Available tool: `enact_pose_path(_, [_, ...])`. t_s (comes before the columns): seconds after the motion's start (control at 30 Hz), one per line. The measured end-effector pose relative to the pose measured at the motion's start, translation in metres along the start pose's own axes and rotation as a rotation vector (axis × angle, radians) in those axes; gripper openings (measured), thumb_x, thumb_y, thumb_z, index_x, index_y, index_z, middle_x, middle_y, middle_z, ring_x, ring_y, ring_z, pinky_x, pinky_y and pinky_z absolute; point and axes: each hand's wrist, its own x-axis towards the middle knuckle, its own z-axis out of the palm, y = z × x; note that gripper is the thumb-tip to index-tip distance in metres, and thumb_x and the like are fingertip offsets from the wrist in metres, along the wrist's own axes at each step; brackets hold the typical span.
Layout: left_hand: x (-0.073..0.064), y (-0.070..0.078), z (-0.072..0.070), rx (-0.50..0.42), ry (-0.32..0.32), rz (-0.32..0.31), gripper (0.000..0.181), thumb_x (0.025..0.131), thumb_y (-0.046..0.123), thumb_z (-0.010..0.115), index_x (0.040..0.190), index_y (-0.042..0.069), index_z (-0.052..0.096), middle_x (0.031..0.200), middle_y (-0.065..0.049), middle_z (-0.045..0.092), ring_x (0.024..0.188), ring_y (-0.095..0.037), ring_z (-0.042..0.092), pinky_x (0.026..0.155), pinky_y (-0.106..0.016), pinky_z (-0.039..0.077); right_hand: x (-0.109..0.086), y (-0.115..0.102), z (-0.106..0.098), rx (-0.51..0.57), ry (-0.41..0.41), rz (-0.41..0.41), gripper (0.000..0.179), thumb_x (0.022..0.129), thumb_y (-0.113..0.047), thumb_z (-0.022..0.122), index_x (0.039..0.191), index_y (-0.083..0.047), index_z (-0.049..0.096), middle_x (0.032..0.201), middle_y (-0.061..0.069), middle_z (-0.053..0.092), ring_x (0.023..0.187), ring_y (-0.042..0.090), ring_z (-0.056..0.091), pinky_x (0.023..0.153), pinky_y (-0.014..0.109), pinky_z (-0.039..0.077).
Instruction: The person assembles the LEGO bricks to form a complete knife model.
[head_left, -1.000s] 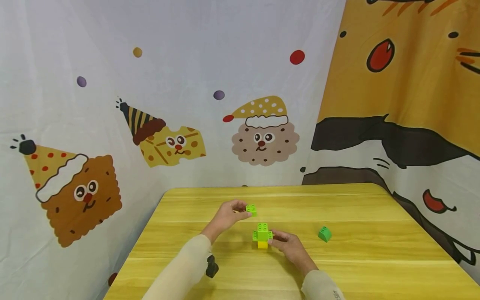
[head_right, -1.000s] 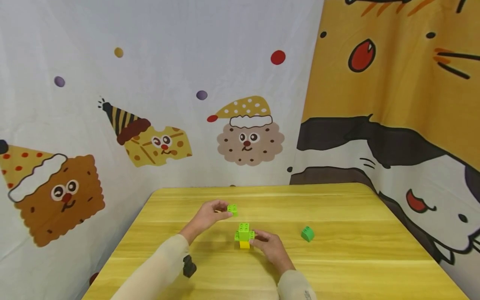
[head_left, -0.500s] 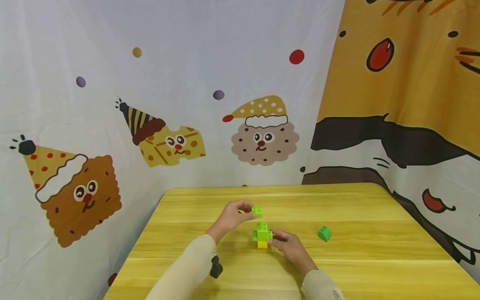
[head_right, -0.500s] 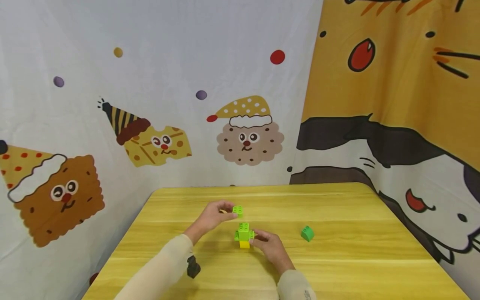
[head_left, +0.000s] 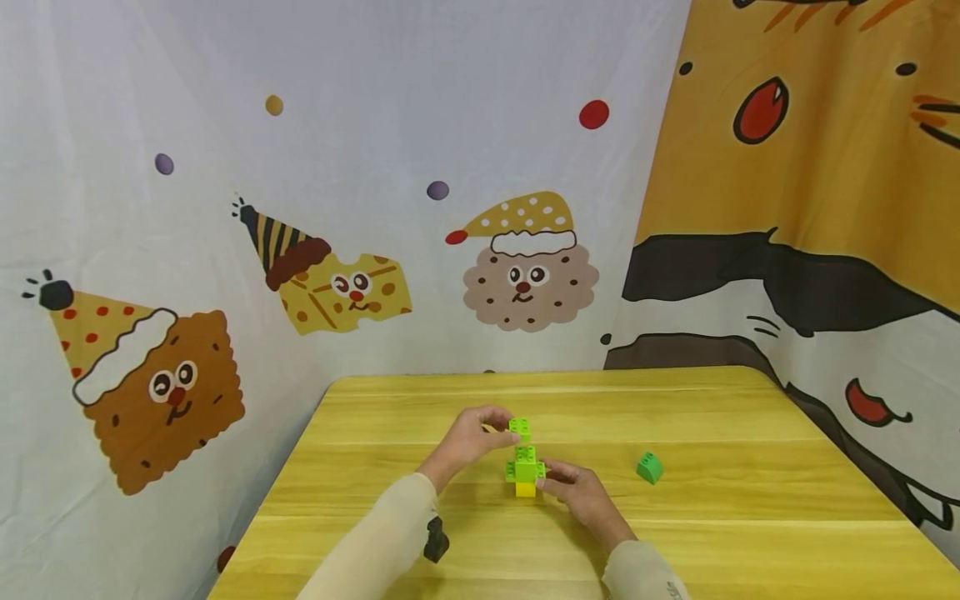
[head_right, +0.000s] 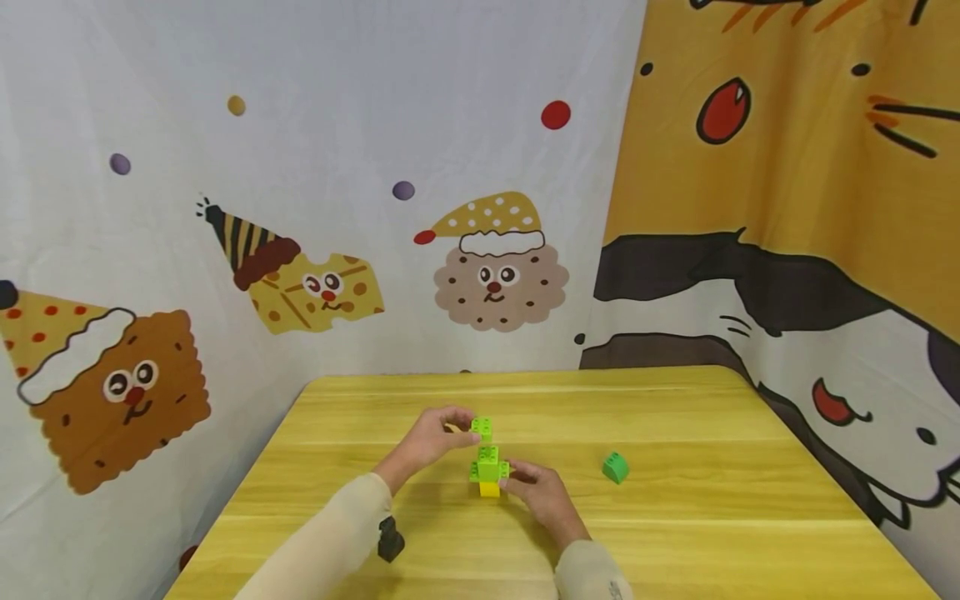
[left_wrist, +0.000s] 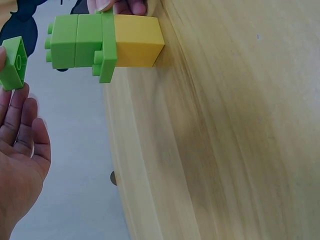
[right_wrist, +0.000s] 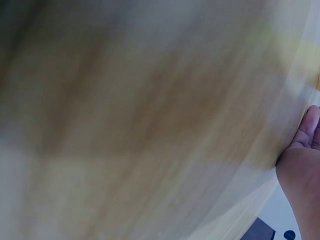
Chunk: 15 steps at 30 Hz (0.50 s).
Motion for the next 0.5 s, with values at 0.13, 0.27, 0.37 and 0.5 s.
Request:
enact_pose_path(0.13, [0.0,-0.003,0.003,-0.001,0.001,0.008,0.032,0.088,0.036,0.077,0.114,0.02,0.069,0.106,0.003,0.063,0.102,-0.022,0.056,0.081,-0.04,0.05,0.0,0.0,0.0,-0.004,0.002,-0.002,0.05,0.088,-0.028,0.077,0.13,-0.003,0.065,0.115,0.012,0.068,0.104,0.025,0.061,0.085,0.042,0.052])
enact_pose_path(0.27, [-0.002,-0.005,0.006,-0.001,-0.006,0.024,0.03,0.088,0.035,0.077,0.113,0.019,0.07,0.105,0.002,0.063,0.102,-0.024,0.056,0.08,-0.04,0.05,0.0,0.0,0.0,-0.002,0.008,-0.001,0.049,0.088,-0.027,0.077,0.129,-0.004,0.066,0.116,0.012,0.068,0.105,0.025,0.062,0.084,0.041,0.052])
enact_pose_path(0.37, [-0.003,-0.008,0.008,0.004,-0.008,0.028,0.029,0.088,0.035,0.077,0.112,0.019,0.07,0.105,0.002,0.063,0.1,-0.022,0.057,0.078,-0.038,0.049,-0.001,0.0,0.0,0.0,0.007,-0.007,0.048,0.088,-0.026,0.077,0.129,-0.003,0.066,0.116,0.013,0.068,0.104,0.024,0.062,0.084,0.041,0.052])
enact_pose_path(0.5, [-0.003,-0.014,0.011,0.01,-0.016,0.024,0.029,0.088,0.036,0.077,0.111,0.02,0.07,0.104,0.003,0.063,0.099,-0.022,0.057,0.078,-0.038,0.049,-0.001,-0.001,0.0,0.007,0.003,-0.005,0.048,0.089,-0.026,0.076,0.129,-0.002,0.066,0.117,0.014,0.068,0.105,0.025,0.062,0.085,0.042,0.051])
